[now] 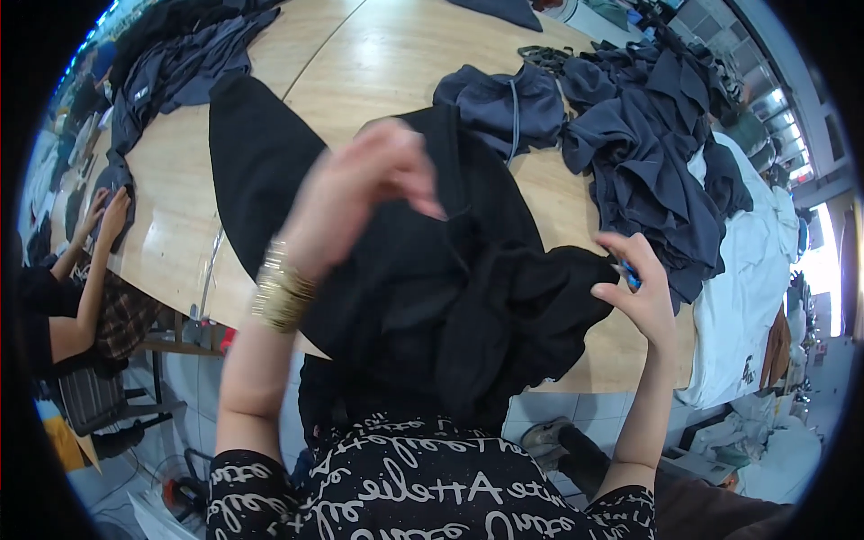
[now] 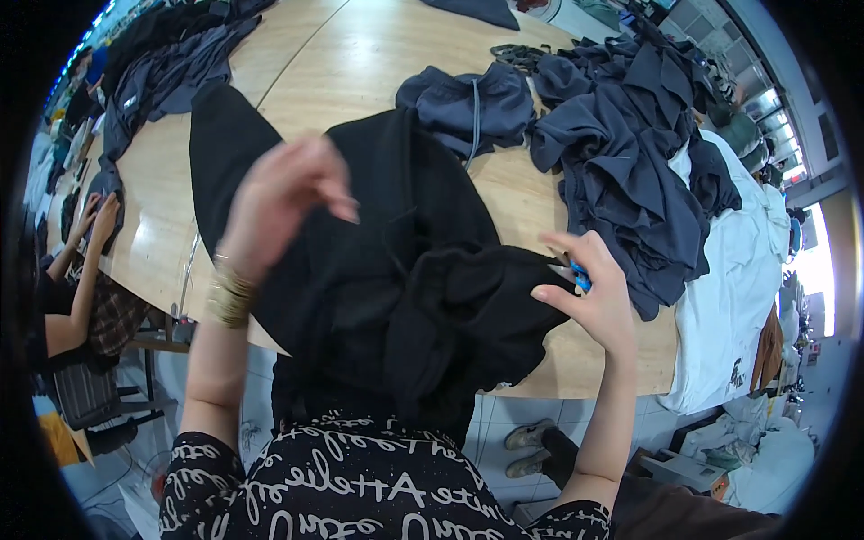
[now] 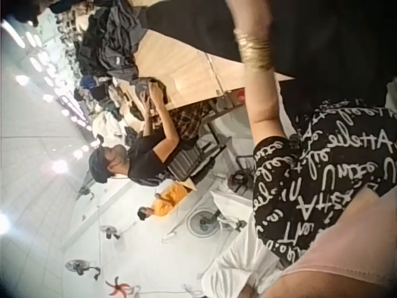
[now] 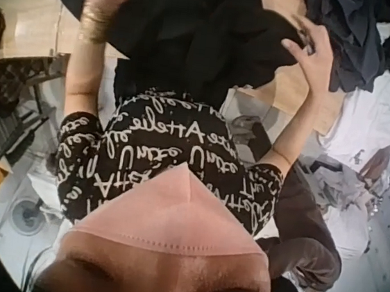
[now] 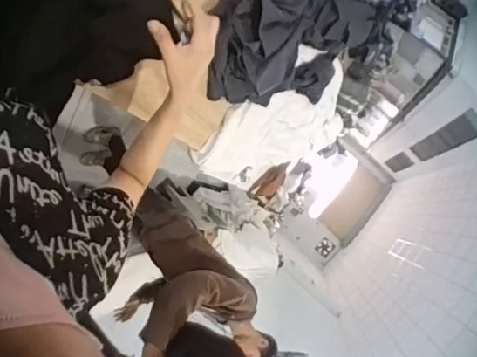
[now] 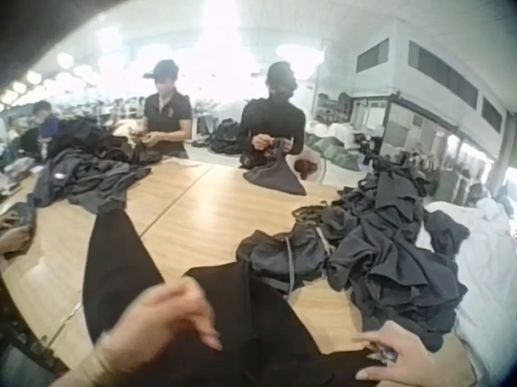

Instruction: Trimming threads and folding black pants on a work table in a garment factory.

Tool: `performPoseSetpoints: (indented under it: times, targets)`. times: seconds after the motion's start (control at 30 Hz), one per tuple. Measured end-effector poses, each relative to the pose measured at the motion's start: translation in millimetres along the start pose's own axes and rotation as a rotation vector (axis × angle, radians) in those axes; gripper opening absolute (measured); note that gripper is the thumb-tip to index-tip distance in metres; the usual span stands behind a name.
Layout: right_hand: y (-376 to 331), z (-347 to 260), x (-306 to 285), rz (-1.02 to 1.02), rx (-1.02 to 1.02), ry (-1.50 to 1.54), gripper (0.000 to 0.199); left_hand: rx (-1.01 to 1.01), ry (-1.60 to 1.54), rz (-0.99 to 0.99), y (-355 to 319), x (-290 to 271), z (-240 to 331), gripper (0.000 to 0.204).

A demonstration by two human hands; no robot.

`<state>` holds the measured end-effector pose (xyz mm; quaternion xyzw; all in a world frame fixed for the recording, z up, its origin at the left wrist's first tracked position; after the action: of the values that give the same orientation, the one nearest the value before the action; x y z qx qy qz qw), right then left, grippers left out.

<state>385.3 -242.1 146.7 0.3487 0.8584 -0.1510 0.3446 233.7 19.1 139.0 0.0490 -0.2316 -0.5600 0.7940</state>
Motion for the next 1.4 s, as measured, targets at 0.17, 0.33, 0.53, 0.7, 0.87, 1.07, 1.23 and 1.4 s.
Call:
performPoseSetpoints:
  times: [0.17,0.33,0.53,0.7,0.87,1.07,1.23,1.4]
  targets:
    - [2.7,-13.3,6.9,0.040,-0.157,0.047,0.034,0.291,1.697,0.070,-57.6,-98.4,59.6,0.014]
    - [38.4,-5.5,5.4,-0.209,0.199,0.273,0.024,-0.425,0.478,-0.148,-88.4,-28.2,-25.1,0.024]
    - [57.5,13.9,86.3,-0.919,0.169,-0.067,0.032,-0.580,0.639,-0.583,-135.2,72.4,-114.7,0.055]
    - [20.7,-11.8,95.0,-1.197,0.294,-0.024,0.065,-0.019,0.430,-0.074,-87.6,43.0,-60.9,0.039]
    - [50.7,-80.6,52.8,-0.422,0.097,0.235,0.049,0.234,0.831,0.207,-24.0,-38.4,40.3,0.025]
    - [34.0,-179.5,-25.4,0.633,-0.685,-0.383,0.032,0.170,1.348,-0.214,-38.6,3.0,33.8,0.030]
    - [20.6,-190.4,-62.8,0.639,-0.492,-0.069,0.027,0.131,0.866,-0.289,-87.9,31.2,-3.0,0.031]
    - [43.4,-210.5,-75.1,0.693,-0.492,-0.107,0.024,0.063,0.509,-0.506,-109.7,71.1,-0.9,0.038]
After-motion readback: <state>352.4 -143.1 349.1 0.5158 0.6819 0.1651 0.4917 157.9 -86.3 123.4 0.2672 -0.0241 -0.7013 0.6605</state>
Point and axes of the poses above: each hand's wrist, its own y-axis towards the middle knuckle, its own x-axis out of the palm, z = x × y, the point moved 9 cm from there along y, towards the middle knuckle, and after that the axes turned 12 degrees about x, right-handed, at the moved point
